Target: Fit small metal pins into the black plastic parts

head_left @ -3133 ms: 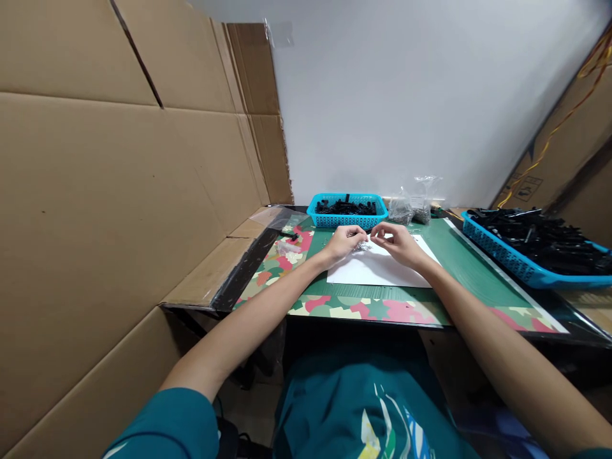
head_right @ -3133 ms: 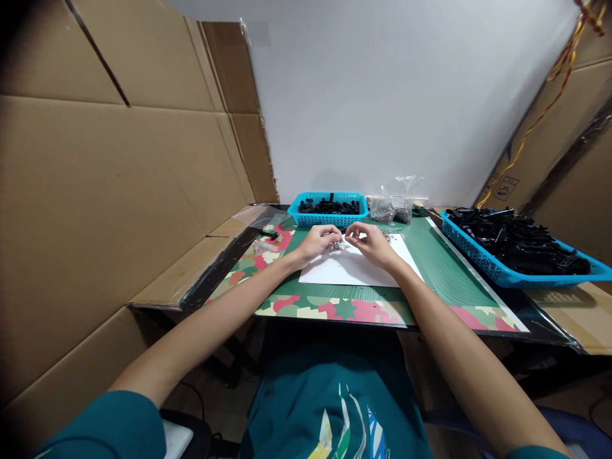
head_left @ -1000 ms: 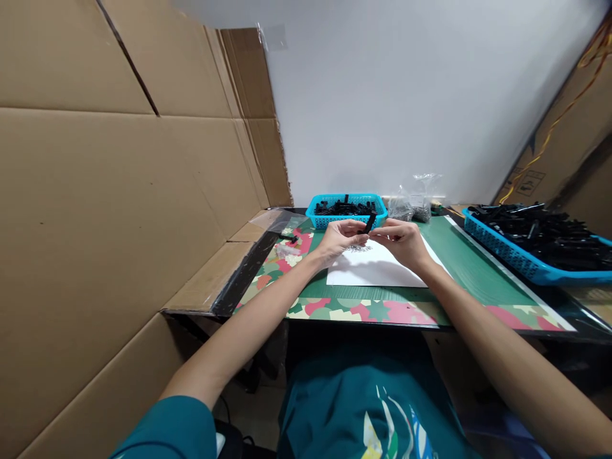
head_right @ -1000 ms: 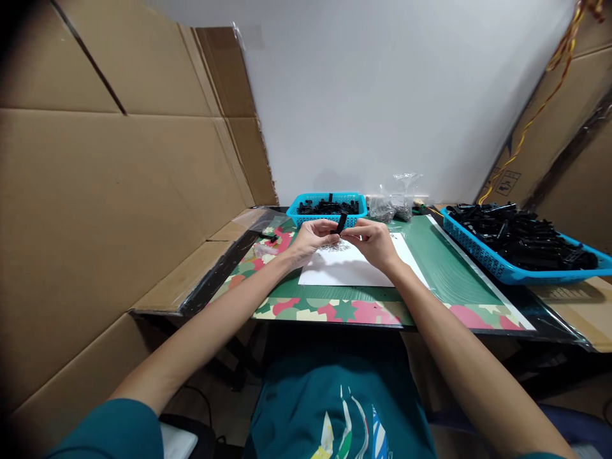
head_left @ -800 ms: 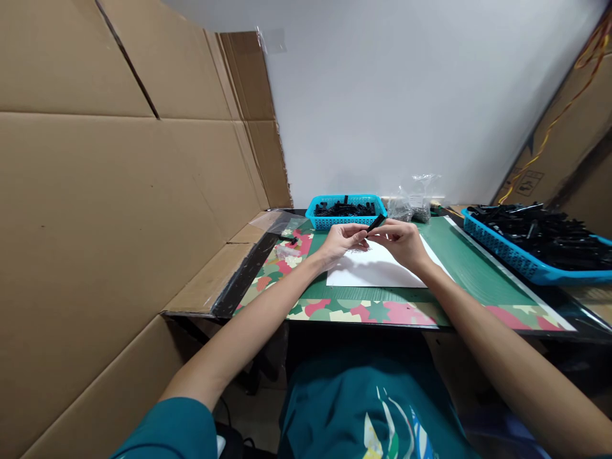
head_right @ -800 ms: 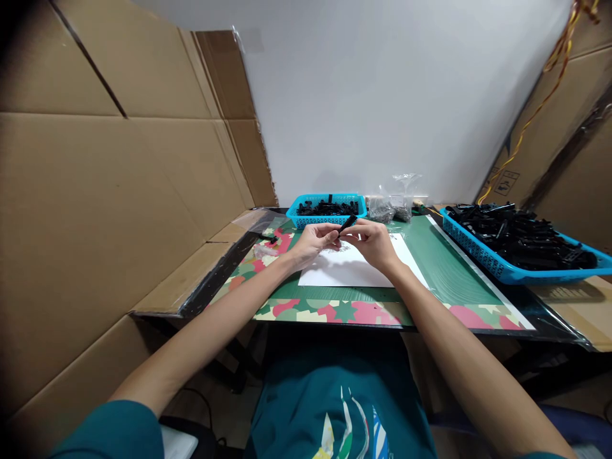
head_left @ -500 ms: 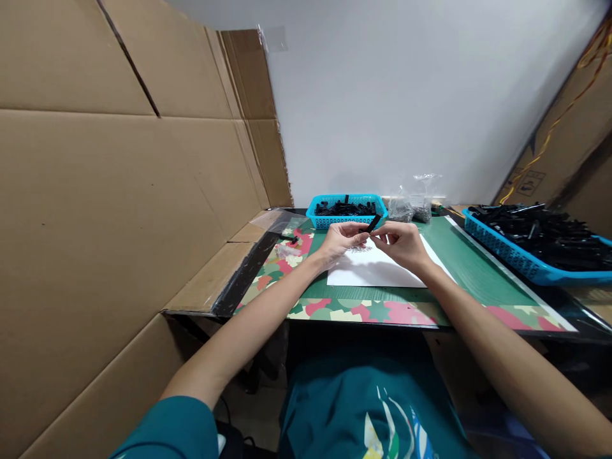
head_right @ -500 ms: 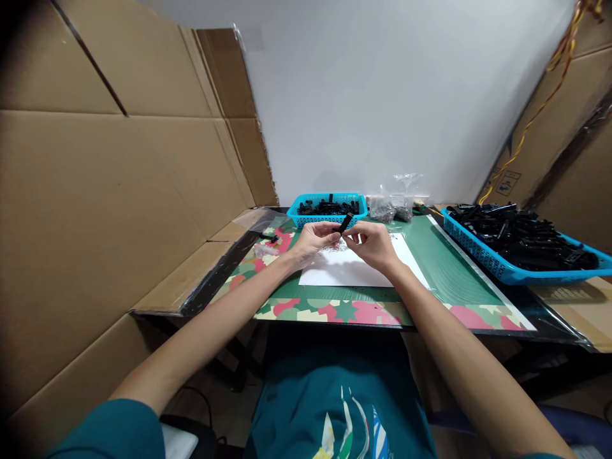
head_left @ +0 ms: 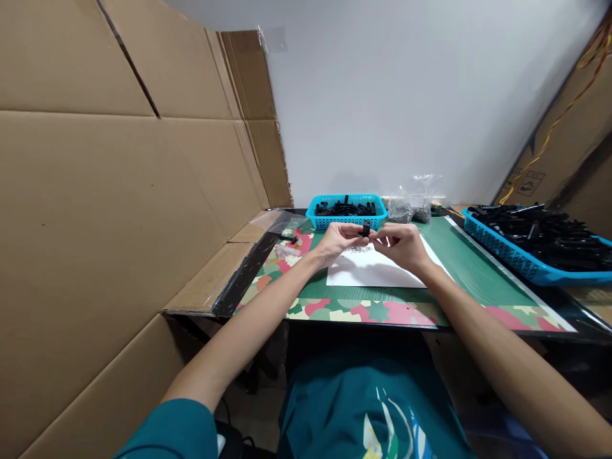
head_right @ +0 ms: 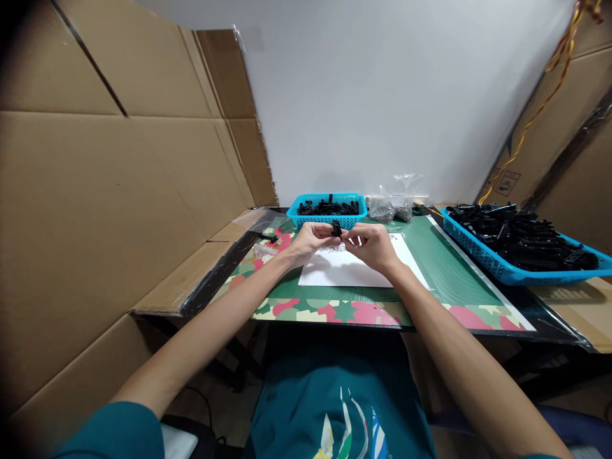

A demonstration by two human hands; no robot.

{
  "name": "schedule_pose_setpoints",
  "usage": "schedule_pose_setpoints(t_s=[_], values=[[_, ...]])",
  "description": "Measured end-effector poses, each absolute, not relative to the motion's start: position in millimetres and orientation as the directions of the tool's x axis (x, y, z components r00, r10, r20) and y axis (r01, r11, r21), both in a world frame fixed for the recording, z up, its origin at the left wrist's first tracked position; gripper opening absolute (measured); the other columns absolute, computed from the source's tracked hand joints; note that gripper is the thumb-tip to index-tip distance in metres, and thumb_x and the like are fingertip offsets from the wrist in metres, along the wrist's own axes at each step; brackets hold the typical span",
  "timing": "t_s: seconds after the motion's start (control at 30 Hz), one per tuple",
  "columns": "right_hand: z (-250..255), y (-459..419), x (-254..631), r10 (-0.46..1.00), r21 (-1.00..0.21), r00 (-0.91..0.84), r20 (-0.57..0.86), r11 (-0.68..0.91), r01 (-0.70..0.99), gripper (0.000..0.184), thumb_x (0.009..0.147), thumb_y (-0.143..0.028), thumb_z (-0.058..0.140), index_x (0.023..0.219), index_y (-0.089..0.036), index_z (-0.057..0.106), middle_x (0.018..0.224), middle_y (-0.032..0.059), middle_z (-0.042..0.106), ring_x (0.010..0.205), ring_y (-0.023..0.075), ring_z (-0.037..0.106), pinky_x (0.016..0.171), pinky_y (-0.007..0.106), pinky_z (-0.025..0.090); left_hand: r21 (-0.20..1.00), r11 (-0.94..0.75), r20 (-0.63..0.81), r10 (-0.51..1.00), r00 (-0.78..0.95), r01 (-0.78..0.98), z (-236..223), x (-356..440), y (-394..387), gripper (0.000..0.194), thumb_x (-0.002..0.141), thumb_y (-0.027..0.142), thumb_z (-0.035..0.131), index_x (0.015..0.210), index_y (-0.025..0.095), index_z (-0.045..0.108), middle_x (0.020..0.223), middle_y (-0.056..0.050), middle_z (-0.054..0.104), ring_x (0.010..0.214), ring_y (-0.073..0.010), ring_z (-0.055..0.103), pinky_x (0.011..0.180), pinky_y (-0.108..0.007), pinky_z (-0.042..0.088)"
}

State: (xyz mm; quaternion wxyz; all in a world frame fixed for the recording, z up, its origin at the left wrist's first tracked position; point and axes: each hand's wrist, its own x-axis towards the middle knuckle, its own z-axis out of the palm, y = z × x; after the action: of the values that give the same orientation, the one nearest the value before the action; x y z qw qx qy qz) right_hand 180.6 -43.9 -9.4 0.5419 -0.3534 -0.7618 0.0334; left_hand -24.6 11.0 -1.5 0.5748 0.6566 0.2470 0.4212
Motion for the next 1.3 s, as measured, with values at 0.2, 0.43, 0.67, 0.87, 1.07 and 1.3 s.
schedule_pose_setpoints(t_s=[0.2, 0.43, 0.67, 0.87, 1.07, 1.3], values=[[-11.6, -42.0, 182.7, 0.574, -0.442, -0.172, 0.801, 0.76, 0.477, 0.014, 0.086, -0.026, 0.071, 0.077, -0.02, 0.08, 0.063, 0.0008, 0.062, 0.053, 0.011, 0.042, 0.053, 0.028, 0.035, 0.97, -0.217, 0.231, 0.701, 0.675, -0.107, 5.3, -30.4, 10.1, 0.058, 0.065, 0.049, 0.098, 0.107, 0.012, 0.085, 0.105, -0.018, 0.081, 0.092, -0.0226, 0.076, 0.09, -0.036, 0.058], [-10.6, -43.3, 182.7, 0.622, -0.493, -0.159, 0.767, 0.73, 0.474, 0.02, 0.088, -0.033, 0.073, 0.079, -0.02, 0.084, 0.062, 0.0014, 0.063, 0.054, 0.0115, 0.04, 0.054, 0.029, 0.034, 0.975, -0.185, 0.221, 0.714, 0.664, -0.125, 4.0, -31.0, 11.7, 0.065, 0.063, 0.059, 0.096, 0.108, 0.012, 0.084, 0.106, -0.017, 0.081, 0.098, -0.0261, 0.076, 0.099, -0.043, 0.058], [-12.2, -41.8, 183.5, 0.647, -0.527, -0.164, 0.745, 0.721, 0.45, 0.026, 0.088, -0.04, 0.073, 0.076, -0.019, 0.085, 0.059, 0.0017, 0.061, 0.054, 0.0114, 0.038, 0.054, 0.03, 0.033, 0.983, -0.15, 0.182, 0.701, 0.689, -0.107, 1.4, -33.5, 14.0, 0.058, 0.068, 0.054, 0.095, 0.106, 0.012, 0.084, 0.104, -0.016, 0.081, 0.095, -0.0248, 0.078, 0.098, -0.042, 0.059], [-12.6, -41.5, 184.2, 0.664, -0.533, -0.208, 0.718, 0.716, 0.451, 0.03, 0.091, -0.044, 0.073, 0.083, -0.02, 0.087, 0.06, 0.0018, 0.063, 0.055, 0.0118, 0.04, 0.054, 0.03, 0.033, 0.978, -0.201, 0.18, 0.658, 0.731, -0.06, 1.4, -36.7, 14.7, 0.052, 0.081, 0.055, 0.087, 0.111, 0.013, 0.083, 0.105, -0.016, 0.081, 0.094, -0.0225, 0.076, 0.092, -0.038, 0.059], [-15.6, -38.7, 185.4, 0.664, -0.529, -0.168, 0.728, 0.701, 0.479, 0.027, 0.089, -0.044, 0.077, 0.078, -0.02, 0.082, 0.063, 0.0022, 0.067, 0.056, 0.0126, 0.048, 0.054, 0.029, 0.036, 0.978, -0.205, 0.167, 0.621, 0.766, -0.047, 2.4, -35.6, 14.6, 0.057, 0.084, 0.06, 0.081, 0.116, 0.012, 0.081, 0.106, -0.018, 0.079, 0.098, -0.024, 0.077, 0.092, -0.036, 0.057], [-18.4, -34.6, 189.8, 0.637, -0.457, -0.168, 0.752, 0.688, 0.564, 0.028, 0.091, -0.046, 0.076, 0.08, -0.021, 0.079, 0.061, 0.0003, 0.064, 0.056, 0.0128, 0.049, 0.055, 0.028, 0.036, 0.981, -0.171, 0.183, 0.648, 0.739, -0.093, -0.2, -29.2, 14.9, 0.058, 0.079, 0.06, 0.086, 0.108, 0.01, 0.08, 0.099, -0.015, 0.078, 0.09, -0.021, 0.075, 0.09, -0.034, 0.053]])
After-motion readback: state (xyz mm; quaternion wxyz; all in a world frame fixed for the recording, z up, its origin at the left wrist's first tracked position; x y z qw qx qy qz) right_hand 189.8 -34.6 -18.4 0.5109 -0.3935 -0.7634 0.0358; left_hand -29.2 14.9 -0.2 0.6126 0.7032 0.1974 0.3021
